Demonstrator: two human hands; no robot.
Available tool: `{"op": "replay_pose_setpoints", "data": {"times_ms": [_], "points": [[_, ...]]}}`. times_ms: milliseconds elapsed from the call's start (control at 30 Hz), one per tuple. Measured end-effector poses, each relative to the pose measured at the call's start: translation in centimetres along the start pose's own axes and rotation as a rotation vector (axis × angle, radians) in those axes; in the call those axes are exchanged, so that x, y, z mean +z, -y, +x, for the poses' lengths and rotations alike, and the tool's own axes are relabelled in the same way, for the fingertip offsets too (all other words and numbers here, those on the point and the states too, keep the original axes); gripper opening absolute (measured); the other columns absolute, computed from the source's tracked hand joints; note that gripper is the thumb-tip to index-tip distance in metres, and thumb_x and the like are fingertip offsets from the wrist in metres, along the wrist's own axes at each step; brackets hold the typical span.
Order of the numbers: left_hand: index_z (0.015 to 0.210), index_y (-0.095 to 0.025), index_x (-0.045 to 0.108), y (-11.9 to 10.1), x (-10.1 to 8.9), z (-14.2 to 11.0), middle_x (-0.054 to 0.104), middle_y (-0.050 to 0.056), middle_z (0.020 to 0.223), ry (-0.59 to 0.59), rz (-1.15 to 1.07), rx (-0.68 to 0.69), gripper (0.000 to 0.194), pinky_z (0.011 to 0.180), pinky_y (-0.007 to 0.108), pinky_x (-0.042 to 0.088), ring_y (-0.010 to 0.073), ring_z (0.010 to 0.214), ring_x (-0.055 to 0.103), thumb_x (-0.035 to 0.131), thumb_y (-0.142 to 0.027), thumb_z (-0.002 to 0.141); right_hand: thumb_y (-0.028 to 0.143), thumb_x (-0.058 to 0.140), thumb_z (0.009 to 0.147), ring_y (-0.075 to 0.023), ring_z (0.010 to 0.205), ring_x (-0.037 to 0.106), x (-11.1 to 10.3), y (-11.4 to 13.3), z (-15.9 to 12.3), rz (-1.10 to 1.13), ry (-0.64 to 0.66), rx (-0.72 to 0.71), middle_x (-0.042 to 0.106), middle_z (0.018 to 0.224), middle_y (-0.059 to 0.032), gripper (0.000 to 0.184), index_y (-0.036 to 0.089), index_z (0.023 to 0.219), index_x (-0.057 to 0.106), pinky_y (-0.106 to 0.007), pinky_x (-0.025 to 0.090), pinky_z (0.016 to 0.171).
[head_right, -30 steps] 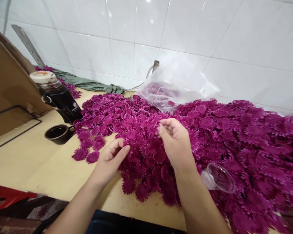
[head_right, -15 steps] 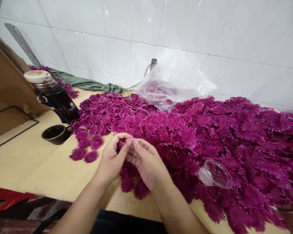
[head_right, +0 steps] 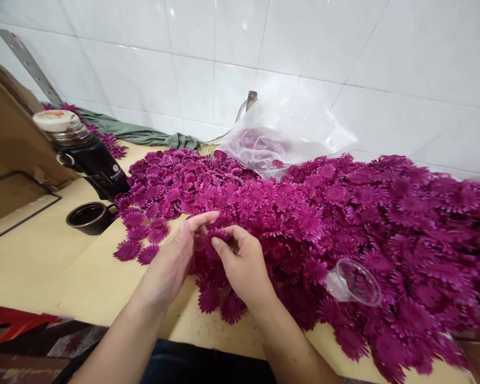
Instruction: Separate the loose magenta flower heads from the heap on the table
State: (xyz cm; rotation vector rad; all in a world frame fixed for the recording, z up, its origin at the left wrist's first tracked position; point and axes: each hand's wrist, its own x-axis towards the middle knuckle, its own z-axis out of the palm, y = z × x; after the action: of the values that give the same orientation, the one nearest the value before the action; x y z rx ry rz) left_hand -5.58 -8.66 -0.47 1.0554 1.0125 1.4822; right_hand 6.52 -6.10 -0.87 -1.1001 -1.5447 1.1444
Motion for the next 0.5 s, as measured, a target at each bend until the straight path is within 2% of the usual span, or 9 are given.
{"op": "replay_pose_setpoints", "data": {"times_ms": [100,233,367,500], "points": [[0.099,-0.021,0.067,0.2,-0.4,-0.1,0.063,0.006,0.104,-0.017,0.186,0.127,0.026,0.093,0.034,0.044,0.0195,0.1,0.057,0.06,-0.035,0.079,0.032,0.061,0.071,-0.0097,0.054,0.044,-0.2,0.3,0.0,0.008,-0.015,0.01,0.052,0.058,0.0034,0.016,0.018,0.066,0.056,-0.024,0.039,0.054],[0.092,-0.02,0.069,0.3,-0.3,-0.3,0.063,0.006,0.093,-0.019,0.352,0.24,0.02,0.084,0.032,0.049,0.0183,0.091,0.06,0.065,-0.02,0.072,0.036,0.062,0.071,-0.0076,0.05,0.036,0.1,0.3,0.0,0.025,-0.032,0.023,0.043,0.053,0.0057,0.025,0.018,0.058,0.049,-0.022,0.031,0.048],[0.083,-0.02,0.069,0.5,-0.2,-0.3,0.066,0.004,0.085,-0.065,0.321,0.248,0.013,0.077,0.029,0.05,0.0163,0.082,0.061,0.065,-0.016,0.07,0.043,0.06,0.074,-0.0063,0.047,0.028,0.6,-0.1,0.1,0.096,0.016,0.06,0.035,0.049,0.0076,0.035,0.019,0.055,0.042,-0.021,0.026,0.044],[0.072,-0.018,0.068,1.1,-0.8,0.1,0.067,0.002,0.073,-0.138,0.261,0.17,0.006,0.067,0.027,0.048,0.0146,0.07,0.06,0.062,-0.018,0.072,0.044,0.058,0.077,-0.0065,0.049,0.033,0.7,0.0,-0.3,0.15,0.083,0.059,0.04,0.053,0.0059,0.033,0.018,0.06,0.046,-0.02,0.031,0.047]]}}
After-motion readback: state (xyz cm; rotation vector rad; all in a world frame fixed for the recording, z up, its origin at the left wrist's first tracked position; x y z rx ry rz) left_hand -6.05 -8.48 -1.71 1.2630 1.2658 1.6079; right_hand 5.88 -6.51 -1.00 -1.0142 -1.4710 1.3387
